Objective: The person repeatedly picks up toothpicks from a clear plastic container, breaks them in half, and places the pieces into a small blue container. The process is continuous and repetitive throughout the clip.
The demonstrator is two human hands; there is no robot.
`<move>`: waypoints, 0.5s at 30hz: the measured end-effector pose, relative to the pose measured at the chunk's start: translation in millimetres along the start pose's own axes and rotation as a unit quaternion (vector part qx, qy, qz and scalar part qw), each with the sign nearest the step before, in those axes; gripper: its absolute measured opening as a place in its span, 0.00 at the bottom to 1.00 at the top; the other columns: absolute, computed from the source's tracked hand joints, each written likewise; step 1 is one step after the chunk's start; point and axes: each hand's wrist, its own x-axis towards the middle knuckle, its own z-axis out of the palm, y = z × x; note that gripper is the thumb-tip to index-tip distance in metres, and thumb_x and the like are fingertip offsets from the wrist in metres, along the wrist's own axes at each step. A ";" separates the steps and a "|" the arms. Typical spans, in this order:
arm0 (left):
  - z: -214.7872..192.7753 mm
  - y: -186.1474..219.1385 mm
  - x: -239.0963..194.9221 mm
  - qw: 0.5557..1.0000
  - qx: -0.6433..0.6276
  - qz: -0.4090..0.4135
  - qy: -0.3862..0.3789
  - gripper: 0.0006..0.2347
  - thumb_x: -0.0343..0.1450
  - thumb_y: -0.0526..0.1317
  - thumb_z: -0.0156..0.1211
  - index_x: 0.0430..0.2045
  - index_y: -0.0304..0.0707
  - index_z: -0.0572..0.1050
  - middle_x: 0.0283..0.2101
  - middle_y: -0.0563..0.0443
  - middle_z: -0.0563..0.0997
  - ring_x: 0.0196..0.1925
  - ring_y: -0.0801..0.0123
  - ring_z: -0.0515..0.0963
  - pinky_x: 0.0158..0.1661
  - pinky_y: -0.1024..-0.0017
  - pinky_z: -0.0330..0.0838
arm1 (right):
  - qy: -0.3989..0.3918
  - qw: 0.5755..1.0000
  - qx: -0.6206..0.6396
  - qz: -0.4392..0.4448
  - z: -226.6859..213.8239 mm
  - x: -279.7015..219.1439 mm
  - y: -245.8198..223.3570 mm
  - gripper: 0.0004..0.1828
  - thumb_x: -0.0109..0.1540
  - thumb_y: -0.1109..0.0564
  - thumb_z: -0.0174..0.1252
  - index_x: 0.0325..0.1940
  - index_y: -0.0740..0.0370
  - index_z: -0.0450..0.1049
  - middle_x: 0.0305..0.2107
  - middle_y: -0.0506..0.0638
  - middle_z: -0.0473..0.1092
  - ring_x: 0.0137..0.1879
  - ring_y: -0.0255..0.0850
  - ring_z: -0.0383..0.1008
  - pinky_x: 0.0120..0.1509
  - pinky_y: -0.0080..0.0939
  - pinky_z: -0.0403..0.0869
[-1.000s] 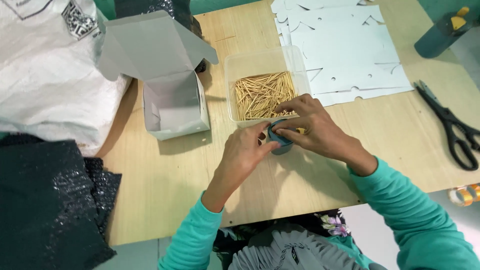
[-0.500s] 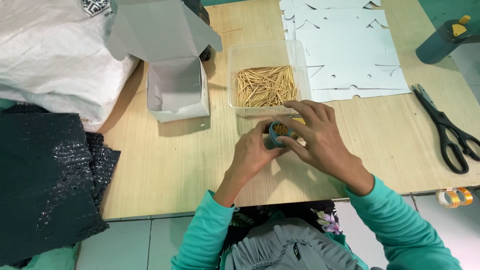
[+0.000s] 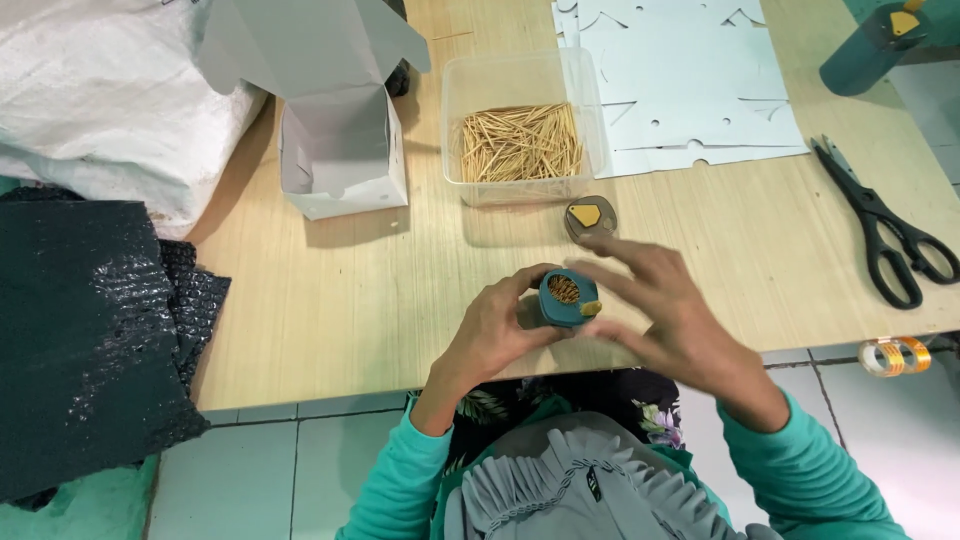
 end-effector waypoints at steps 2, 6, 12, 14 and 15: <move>2.0 -7.9 -0.3 1.000 0.004 0.000 -0.003 0.30 0.63 0.46 0.74 0.59 0.37 0.71 0.52 0.36 0.82 0.60 0.43 0.78 0.60 0.45 0.68 | 0.022 0.999 -0.021 0.014 -7.5 6.8 13.1 0.25 0.63 0.46 0.59 0.64 0.48 0.75 0.62 0.56 0.70 0.67 0.56 0.70 0.68 0.61 0.65; 6.8 -11.4 -2.7 1.000 -0.001 0.012 -0.005 0.32 0.63 0.42 0.75 0.62 0.37 0.69 0.55 0.34 0.80 0.60 0.40 0.78 0.59 0.46 0.70 | 0.022 0.993 -0.083 0.084 10.9 22.1 62.8 0.15 0.70 0.49 0.56 0.61 0.46 0.78 0.59 0.53 0.71 0.67 0.56 0.69 0.65 0.61 0.66; 9.7 -7.0 -3.9 0.999 -0.002 0.037 -0.007 0.33 0.64 0.43 0.75 0.64 0.36 0.67 0.58 0.31 0.78 0.62 0.37 0.76 0.60 0.46 0.71 | -0.068 0.974 -0.144 0.160 48.9 34.6 85.0 0.28 0.66 0.32 0.56 0.64 0.46 0.74 0.66 0.57 0.64 0.73 0.59 0.61 0.71 0.67 0.60; 2.1 -8.7 -5.1 0.999 0.011 0.034 -0.025 0.36 0.64 0.46 0.75 0.67 0.39 0.65 0.61 0.31 0.76 0.64 0.39 0.74 0.62 0.46 0.69 | -0.064 0.972 -0.158 0.160 48.2 26.0 88.2 0.27 0.66 0.33 0.56 0.63 0.47 0.74 0.64 0.56 0.66 0.73 0.57 0.62 0.71 0.66 0.60; -1.2 -9.8 -5.6 0.998 0.022 0.031 -0.042 0.38 0.64 0.48 0.75 0.69 0.41 0.62 0.64 0.31 0.73 0.65 0.41 0.72 0.65 0.47 0.66 | -0.062 0.970 -0.173 0.161 48.1 21.2 90.0 0.25 0.67 0.34 0.55 0.62 0.47 0.74 0.62 0.55 0.67 0.73 0.55 0.63 0.72 0.64 0.61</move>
